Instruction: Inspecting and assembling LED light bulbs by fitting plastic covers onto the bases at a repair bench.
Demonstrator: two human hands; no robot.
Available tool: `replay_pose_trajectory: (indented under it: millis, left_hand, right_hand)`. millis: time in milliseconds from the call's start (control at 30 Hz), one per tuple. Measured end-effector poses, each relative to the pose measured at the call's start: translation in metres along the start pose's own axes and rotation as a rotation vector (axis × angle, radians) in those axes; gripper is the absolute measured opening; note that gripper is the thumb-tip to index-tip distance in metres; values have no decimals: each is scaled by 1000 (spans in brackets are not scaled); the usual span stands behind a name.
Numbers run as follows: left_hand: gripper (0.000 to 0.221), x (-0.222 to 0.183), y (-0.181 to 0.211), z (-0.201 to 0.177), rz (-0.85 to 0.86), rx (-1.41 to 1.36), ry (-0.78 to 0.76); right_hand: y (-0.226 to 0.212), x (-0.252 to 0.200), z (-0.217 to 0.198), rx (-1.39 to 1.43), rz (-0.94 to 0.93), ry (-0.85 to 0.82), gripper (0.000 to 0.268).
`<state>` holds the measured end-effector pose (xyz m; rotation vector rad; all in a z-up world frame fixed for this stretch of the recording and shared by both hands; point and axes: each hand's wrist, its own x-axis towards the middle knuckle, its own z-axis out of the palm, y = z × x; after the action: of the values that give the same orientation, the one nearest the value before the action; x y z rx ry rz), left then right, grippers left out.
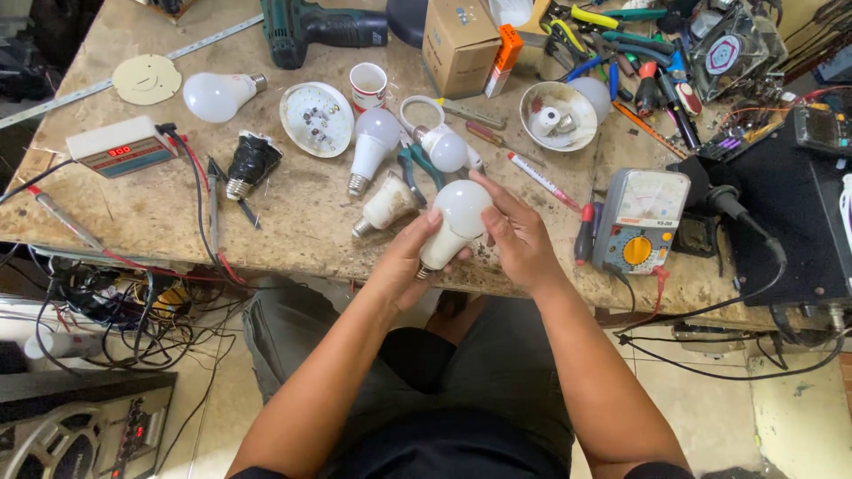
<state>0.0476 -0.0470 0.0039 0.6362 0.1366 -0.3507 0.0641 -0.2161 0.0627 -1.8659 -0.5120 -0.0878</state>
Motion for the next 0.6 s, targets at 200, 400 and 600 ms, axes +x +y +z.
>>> replay_pose_trajectory:
  millis: [200, 400, 600]
  left_hand:
    - [54, 2, -7, -8, -89, -67, 63]
    - [53, -13, 18, 18, -142, -186, 70]
    - [50, 7, 3, -19, -195, -236, -30]
  right_hand:
    - [16, -4, 0, 227, 28, -86, 54]
    - [39, 1, -3, 289, 15, -139, 49]
    - [20, 10, -10, 246, 13, -237, 60]
